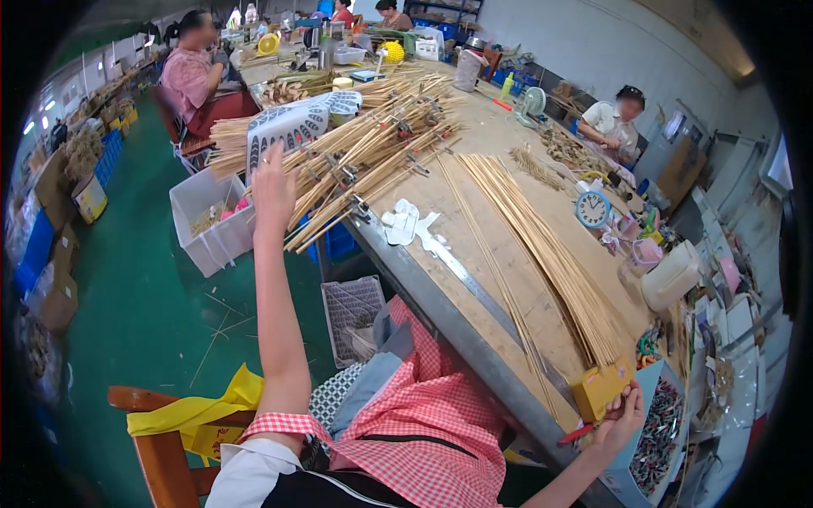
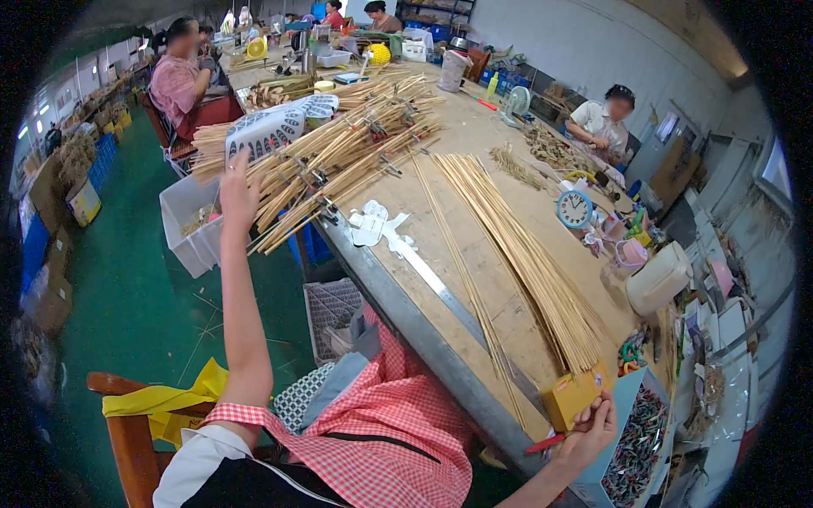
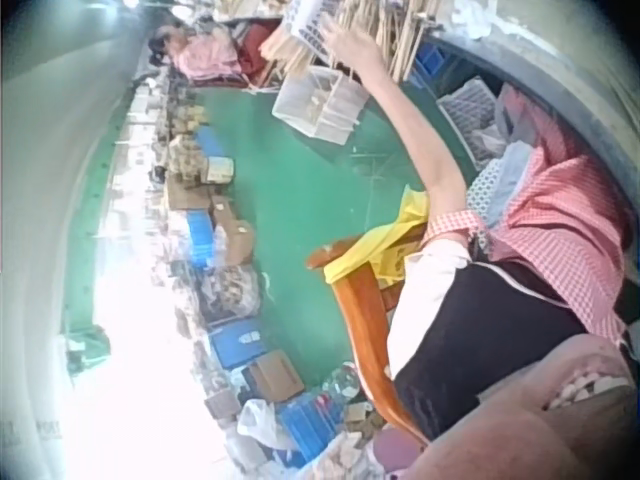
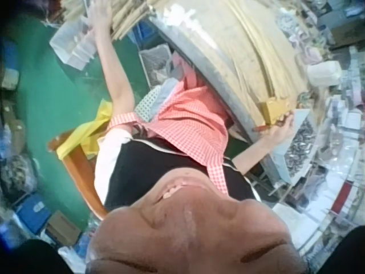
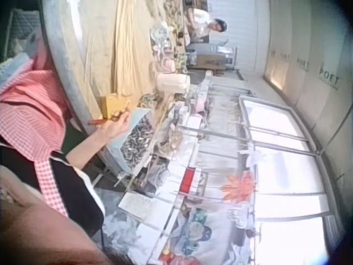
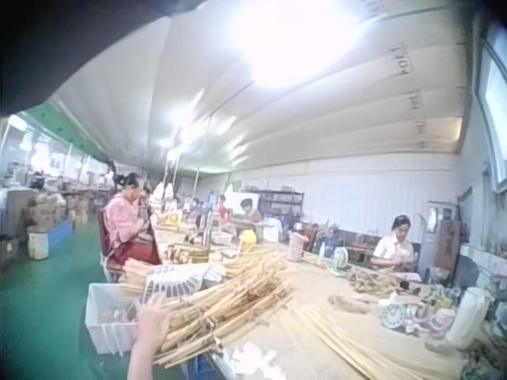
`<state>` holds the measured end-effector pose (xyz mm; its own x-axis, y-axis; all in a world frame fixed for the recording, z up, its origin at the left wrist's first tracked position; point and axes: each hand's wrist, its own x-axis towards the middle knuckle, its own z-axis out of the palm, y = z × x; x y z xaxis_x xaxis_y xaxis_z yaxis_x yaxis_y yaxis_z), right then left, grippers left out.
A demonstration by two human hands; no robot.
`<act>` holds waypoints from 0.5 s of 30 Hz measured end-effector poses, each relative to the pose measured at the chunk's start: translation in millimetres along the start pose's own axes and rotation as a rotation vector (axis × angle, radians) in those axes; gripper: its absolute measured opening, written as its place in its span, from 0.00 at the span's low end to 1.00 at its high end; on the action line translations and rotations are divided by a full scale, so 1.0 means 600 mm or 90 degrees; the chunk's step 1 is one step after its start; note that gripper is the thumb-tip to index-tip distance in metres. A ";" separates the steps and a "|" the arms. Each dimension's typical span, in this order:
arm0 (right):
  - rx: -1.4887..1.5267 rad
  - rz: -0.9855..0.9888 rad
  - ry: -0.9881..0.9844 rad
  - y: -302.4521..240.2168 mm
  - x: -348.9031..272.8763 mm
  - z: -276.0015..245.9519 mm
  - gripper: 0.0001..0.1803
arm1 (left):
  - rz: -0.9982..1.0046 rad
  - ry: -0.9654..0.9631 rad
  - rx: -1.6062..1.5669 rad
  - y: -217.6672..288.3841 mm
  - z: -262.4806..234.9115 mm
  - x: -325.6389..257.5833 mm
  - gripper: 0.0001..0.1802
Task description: The person sits at a workbench in a factory and assembles thin bamboo sticks. They pick up sticks, align them, and use a pair of red-handled pliers to secure or trim the ends. The person works on the sticks one at a time, placing finished pieces on the table.
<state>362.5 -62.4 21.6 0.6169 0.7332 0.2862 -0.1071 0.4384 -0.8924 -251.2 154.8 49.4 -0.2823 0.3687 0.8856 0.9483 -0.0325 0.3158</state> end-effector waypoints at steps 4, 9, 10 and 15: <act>-0.025 0.010 0.044 0.002 -0.016 0.014 0.11 | 0.007 -0.008 -0.165 0.129 -0.075 -0.017 0.18; -0.145 -0.003 0.002 0.022 -0.010 0.032 0.11 | 0.002 -0.270 -0.354 0.172 -0.098 -0.132 0.15; -0.186 -0.005 -0.007 0.027 -0.008 0.038 0.10 | -0.001 -0.337 -0.392 0.179 -0.091 -0.158 0.15; -0.377 0.023 -0.076 0.053 -0.005 0.082 0.10 | 0.070 -0.504 -0.467 0.229 -0.057 -0.268 0.08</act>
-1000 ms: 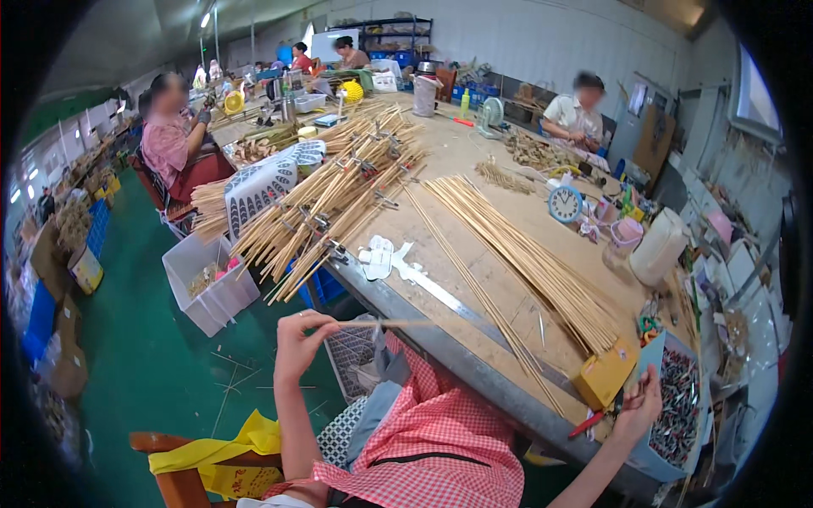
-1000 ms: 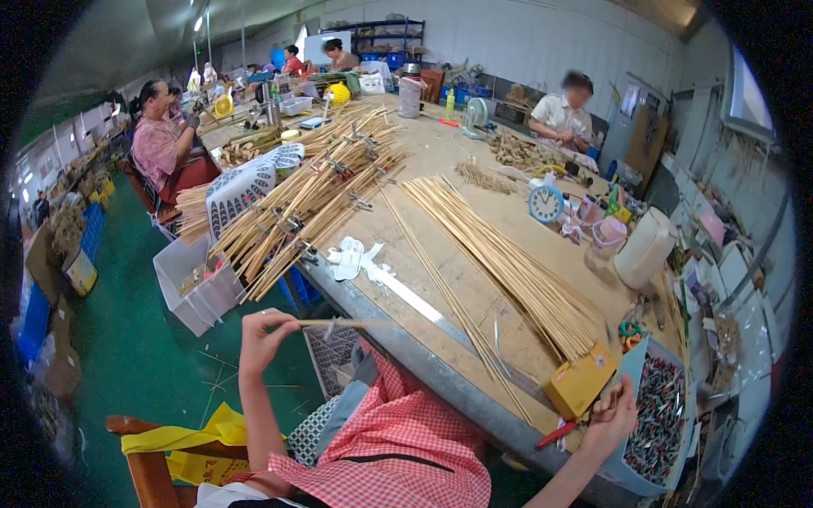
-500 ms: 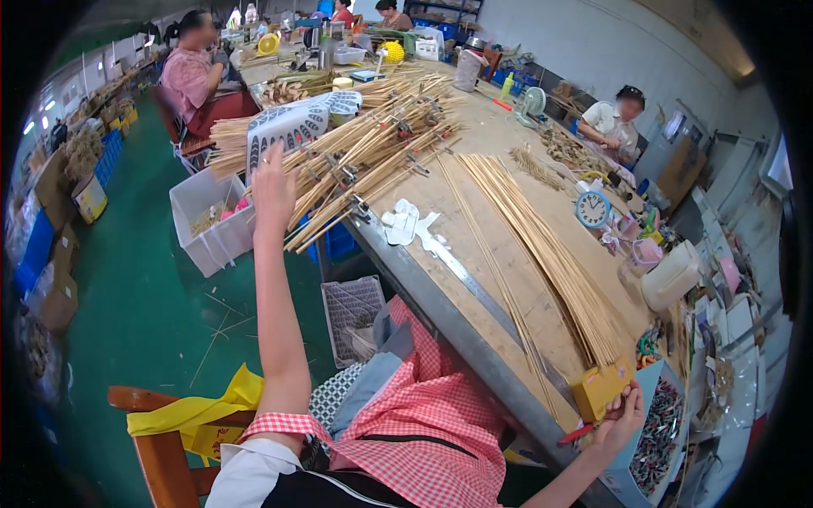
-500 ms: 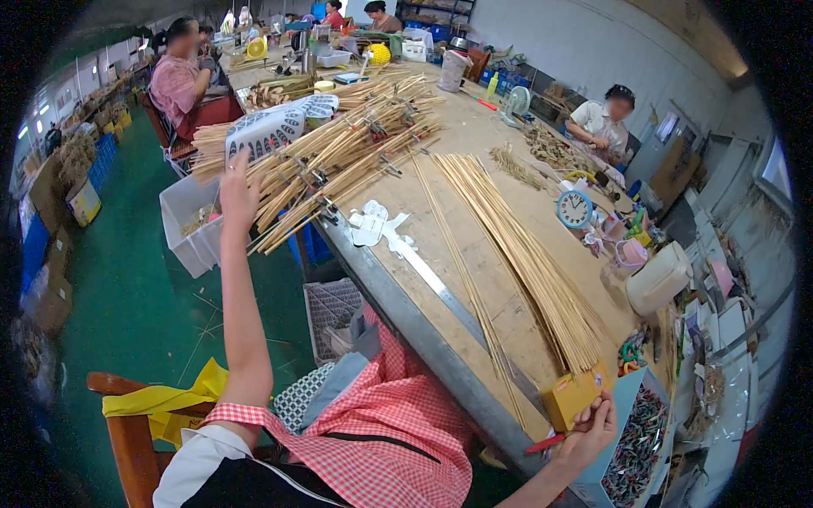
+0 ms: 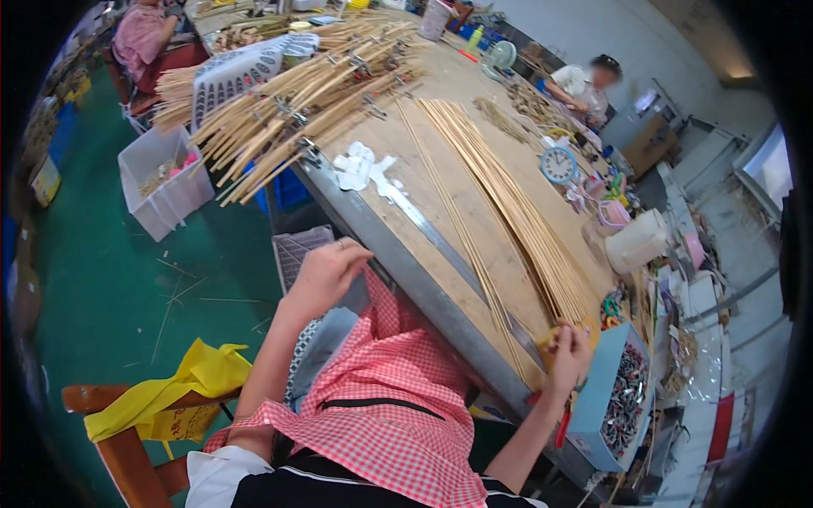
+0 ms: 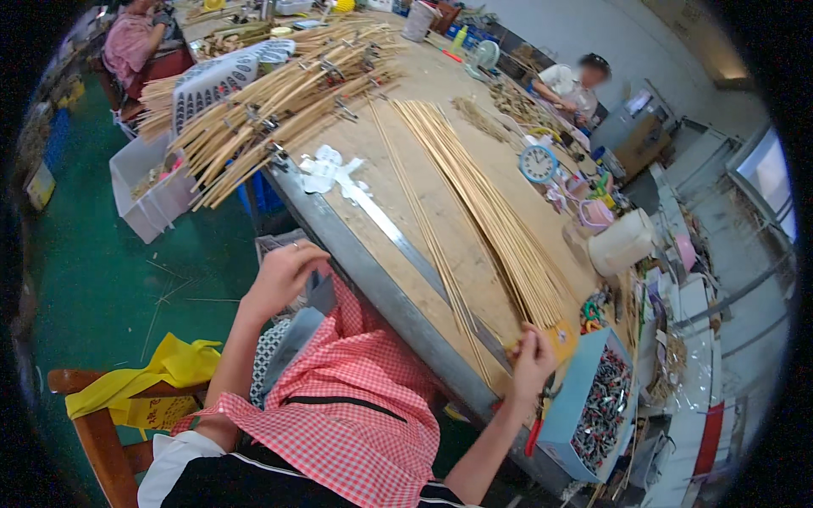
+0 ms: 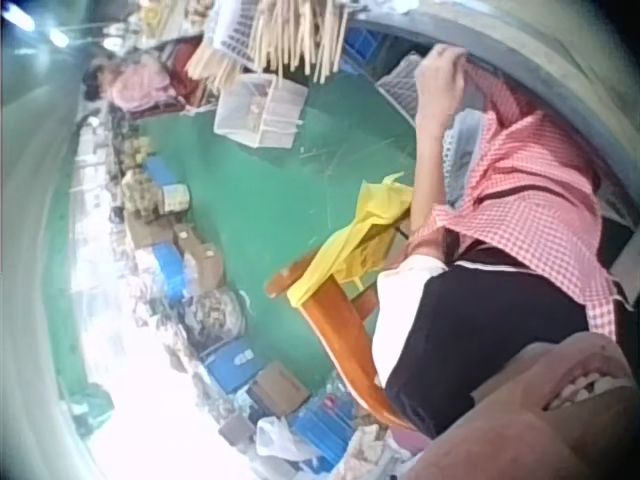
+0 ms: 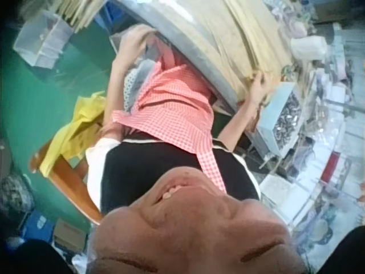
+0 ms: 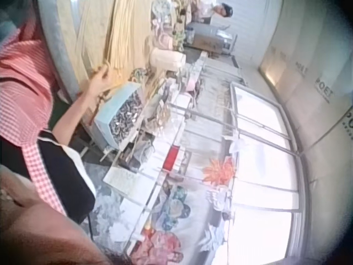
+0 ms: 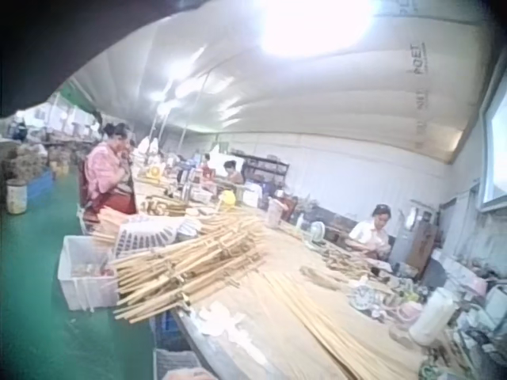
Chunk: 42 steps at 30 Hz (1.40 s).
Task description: The person sits at a workbench in a factory and assembles thin bamboo sticks. They pick up sticks, align them, and use a pair of red-handled pliers to secure or trim the ends. The person works on the sticks one at a time, placing finished pieces on the table.
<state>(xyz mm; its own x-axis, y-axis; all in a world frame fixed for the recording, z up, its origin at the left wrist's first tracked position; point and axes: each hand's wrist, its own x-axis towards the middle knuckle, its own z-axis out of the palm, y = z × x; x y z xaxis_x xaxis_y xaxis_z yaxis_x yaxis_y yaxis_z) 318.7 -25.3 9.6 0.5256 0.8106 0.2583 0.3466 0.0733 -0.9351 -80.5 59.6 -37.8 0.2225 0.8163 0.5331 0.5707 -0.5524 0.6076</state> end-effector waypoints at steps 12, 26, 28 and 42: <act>-0.543 -0.301 -0.122 0.039 0.014 0.121 0.12 | 0.081 -0.161 -0.056 0.061 0.091 -0.019 0.12; -0.749 -0.303 0.028 0.086 0.144 0.063 0.04 | 0.070 -0.148 -0.046 0.051 0.072 -0.014 0.09; -0.684 -0.248 0.028 0.060 0.140 0.066 0.03 | 0.070 -0.136 -0.043 0.053 0.063 -0.014 0.09; -0.790 -0.246 -0.012 0.041 0.118 0.039 0.09 | 0.057 -0.102 -0.078 0.029 0.059 -0.017 0.09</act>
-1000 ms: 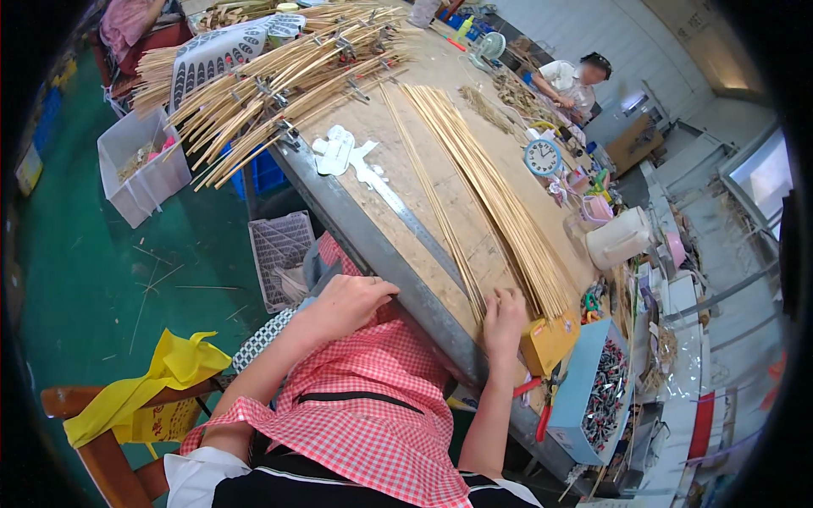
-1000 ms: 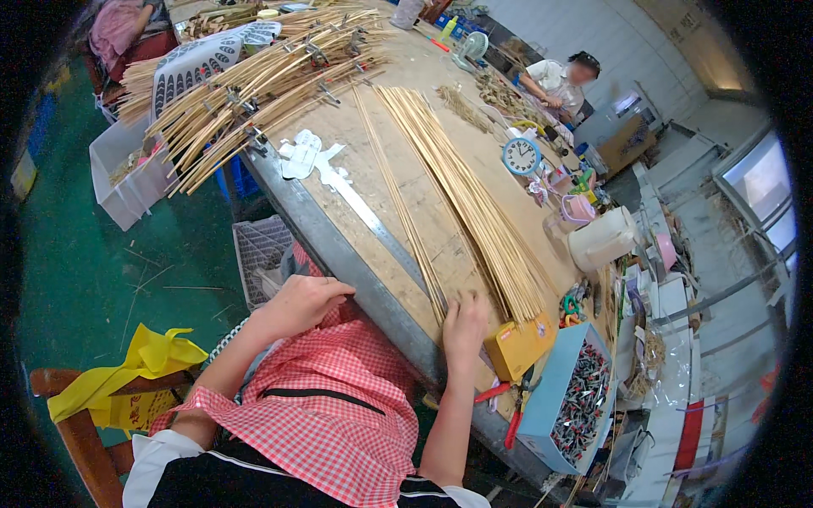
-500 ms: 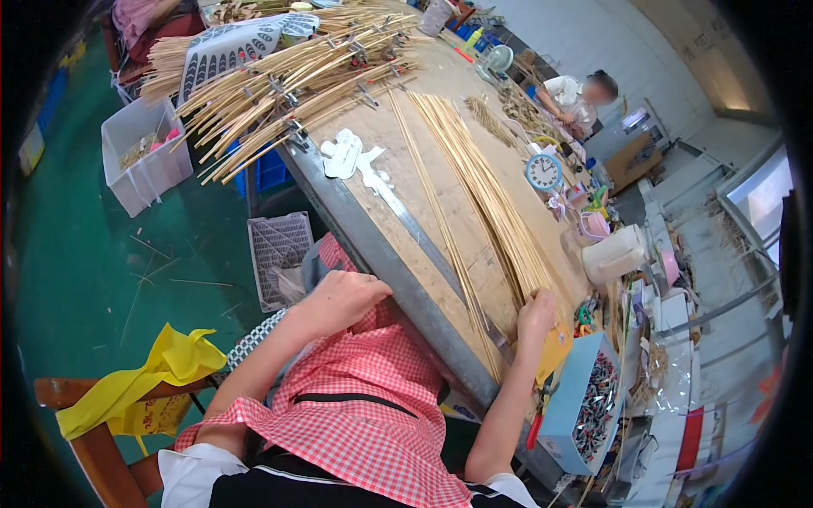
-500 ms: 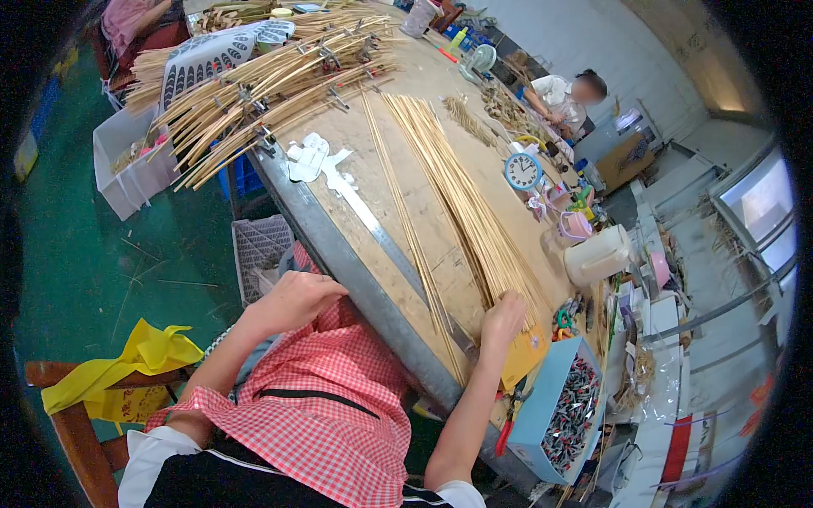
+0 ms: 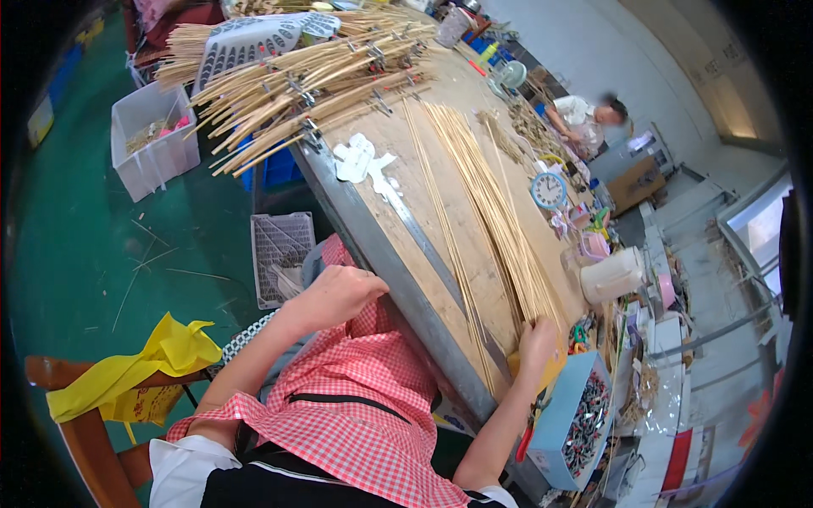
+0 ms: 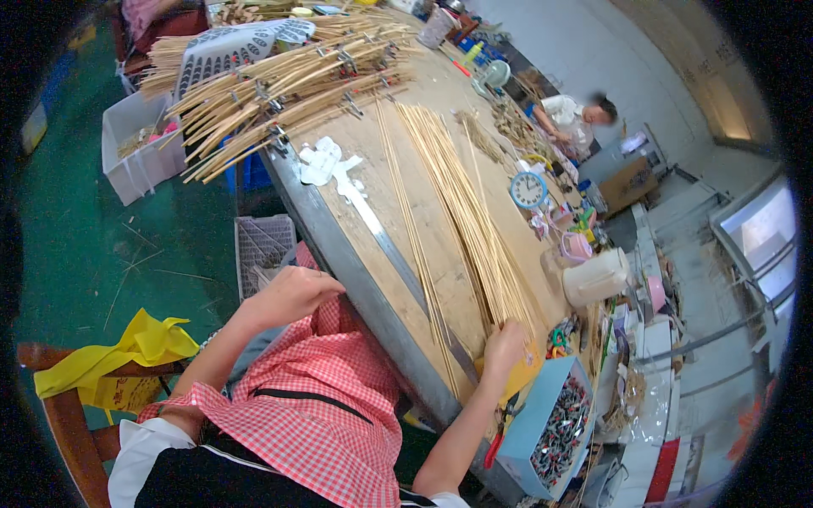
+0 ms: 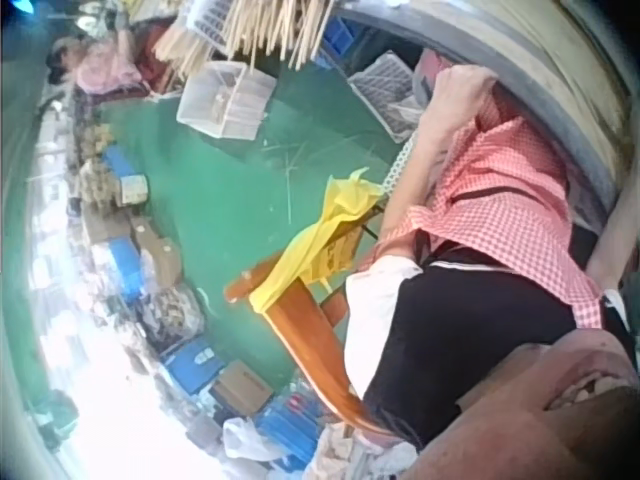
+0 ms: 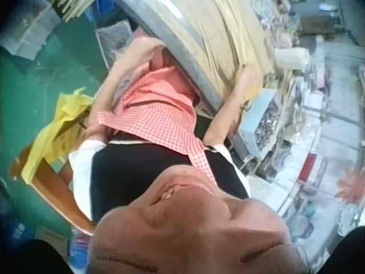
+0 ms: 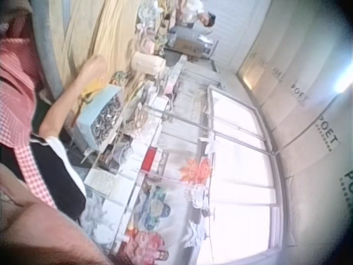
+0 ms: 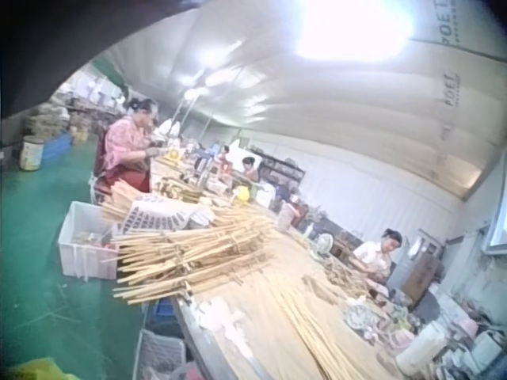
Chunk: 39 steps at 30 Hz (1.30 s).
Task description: The person sits at a workbench in a factory and assembles thin bamboo sticks. They pick up sticks, align them, and use a pair of red-handled pliers to secure or trim the ends. The person works on the sticks one at a time, placing finished pieces on the table.
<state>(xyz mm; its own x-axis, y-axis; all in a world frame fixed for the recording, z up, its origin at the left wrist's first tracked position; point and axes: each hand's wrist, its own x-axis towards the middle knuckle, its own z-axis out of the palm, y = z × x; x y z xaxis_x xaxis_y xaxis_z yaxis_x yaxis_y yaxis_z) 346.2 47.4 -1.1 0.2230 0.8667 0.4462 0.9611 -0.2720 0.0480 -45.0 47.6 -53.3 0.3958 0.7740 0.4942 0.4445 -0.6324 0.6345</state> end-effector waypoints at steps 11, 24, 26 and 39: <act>0.094 0.062 0.063 0.004 -0.009 -0.015 0.10 | 0.016 -0.010 0.029 -0.007 0.002 -0.007 0.09; 0.511 0.111 0.134 0.035 -0.019 -0.043 0.10 | 0.038 0.039 -0.070 0.005 -0.005 -0.003 0.09; 0.690 0.197 0.085 -0.018 -0.049 -0.080 0.10 | 0.038 0.064 -0.132 0.007 -0.013 0.002 0.10; 0.984 0.112 -0.297 -0.221 -0.226 -0.094 0.07 | -0.082 0.473 -0.669 -0.009 -0.190 -0.023 0.28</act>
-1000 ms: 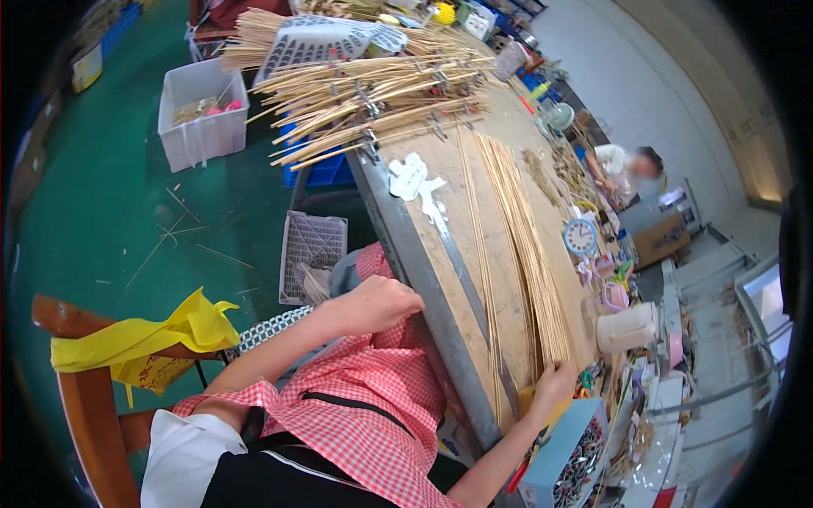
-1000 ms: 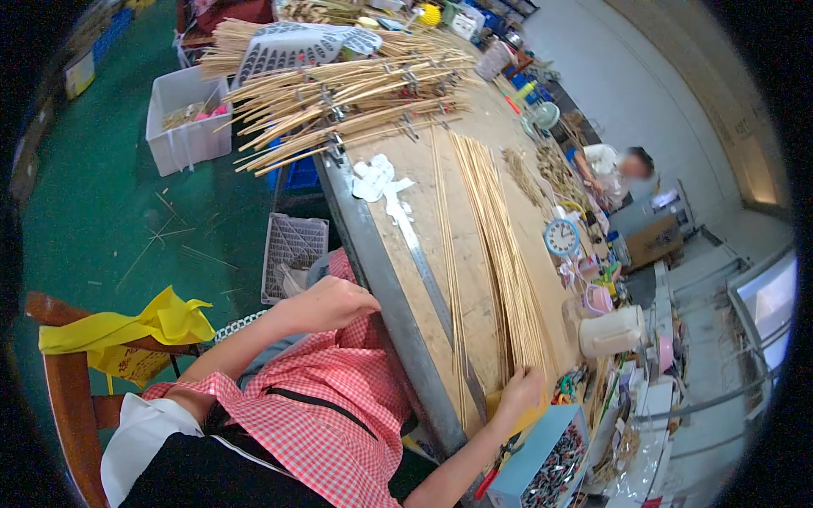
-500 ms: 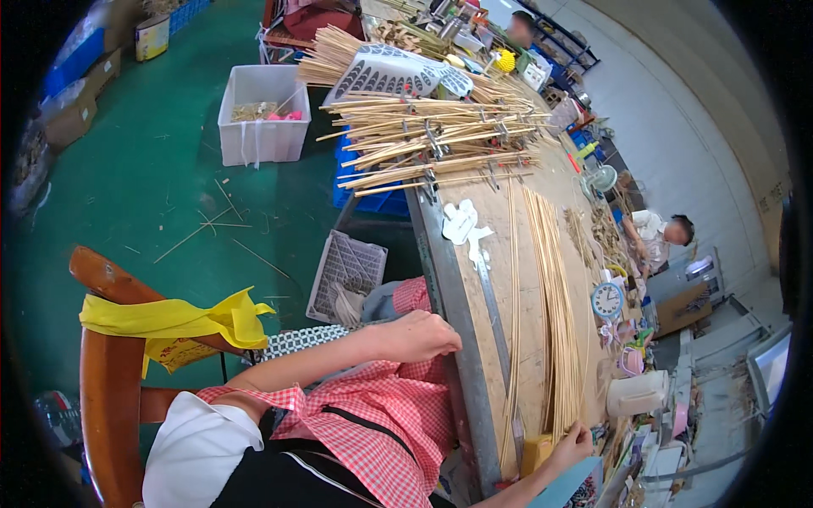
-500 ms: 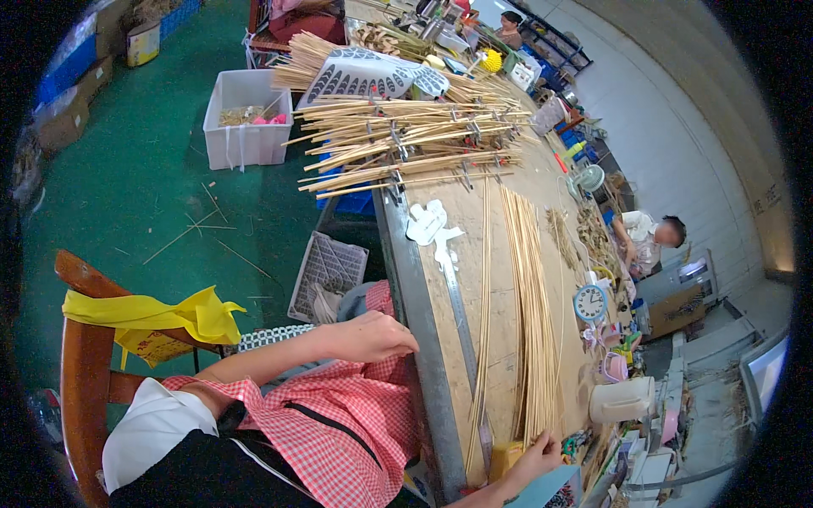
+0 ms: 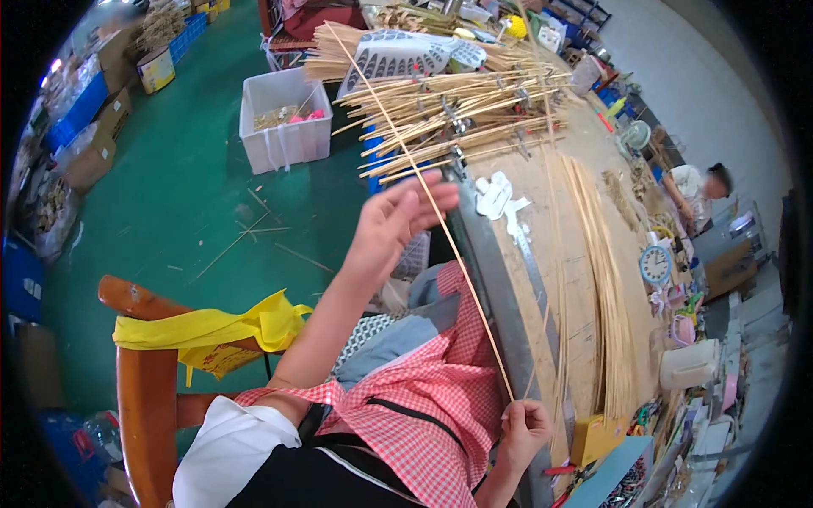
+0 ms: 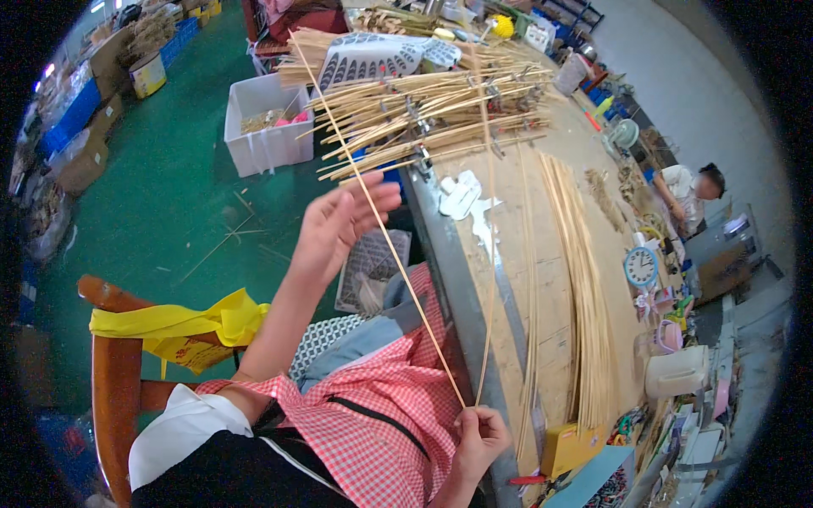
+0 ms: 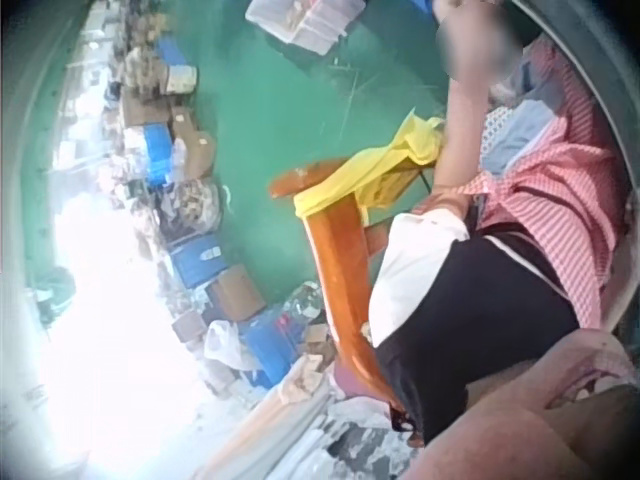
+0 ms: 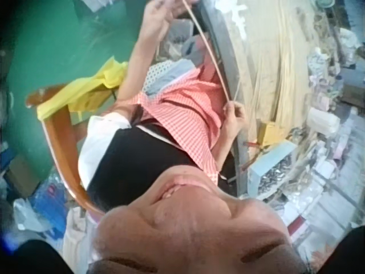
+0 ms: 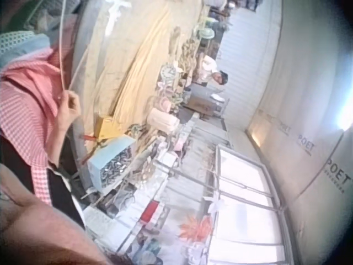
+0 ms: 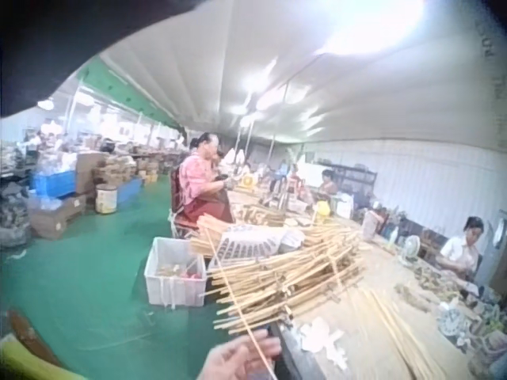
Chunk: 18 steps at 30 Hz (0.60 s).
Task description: The person sits at a workbench in a factory and assembles thin bamboo sticks. They pick up sticks, align them, and use a pair of red-handled pliers to secure or trim the ends. The person works on the sticks one at a time, placing finished pieces on the table.
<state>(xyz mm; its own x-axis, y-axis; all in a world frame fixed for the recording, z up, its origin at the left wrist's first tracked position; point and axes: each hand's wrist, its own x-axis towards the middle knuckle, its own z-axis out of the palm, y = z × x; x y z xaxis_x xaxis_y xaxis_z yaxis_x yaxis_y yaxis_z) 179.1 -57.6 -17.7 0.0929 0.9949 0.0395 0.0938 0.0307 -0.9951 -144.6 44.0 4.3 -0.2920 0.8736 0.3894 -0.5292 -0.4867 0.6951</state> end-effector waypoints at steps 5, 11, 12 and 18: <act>-0.040 0.040 -0.023 0.011 -0.013 -0.006 0.05 | 0.020 0.142 0.011 0.017 -0.051 0.008 0.19; -0.130 -0.052 -0.054 0.021 -0.008 -0.019 0.02 | 0.013 0.176 -0.010 0.010 -0.078 0.007 0.14; -0.162 -0.112 -0.049 0.021 -0.003 -0.022 0.02 | 0.010 0.175 -0.019 0.007 -0.077 0.010 0.14; -0.259 -0.145 -0.006 -0.002 0.002 -0.034 0.01 | -0.024 0.167 -0.008 -0.015 -0.071 0.009 0.13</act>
<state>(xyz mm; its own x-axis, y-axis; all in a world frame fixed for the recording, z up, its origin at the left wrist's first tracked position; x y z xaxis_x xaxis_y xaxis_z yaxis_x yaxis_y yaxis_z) 199.4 -58.5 -14.5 0.0163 0.9681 0.2502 0.4922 0.2100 -0.8447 -175.3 53.0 -25.6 -0.4679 0.8626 0.1923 -0.5532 -0.4555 0.6975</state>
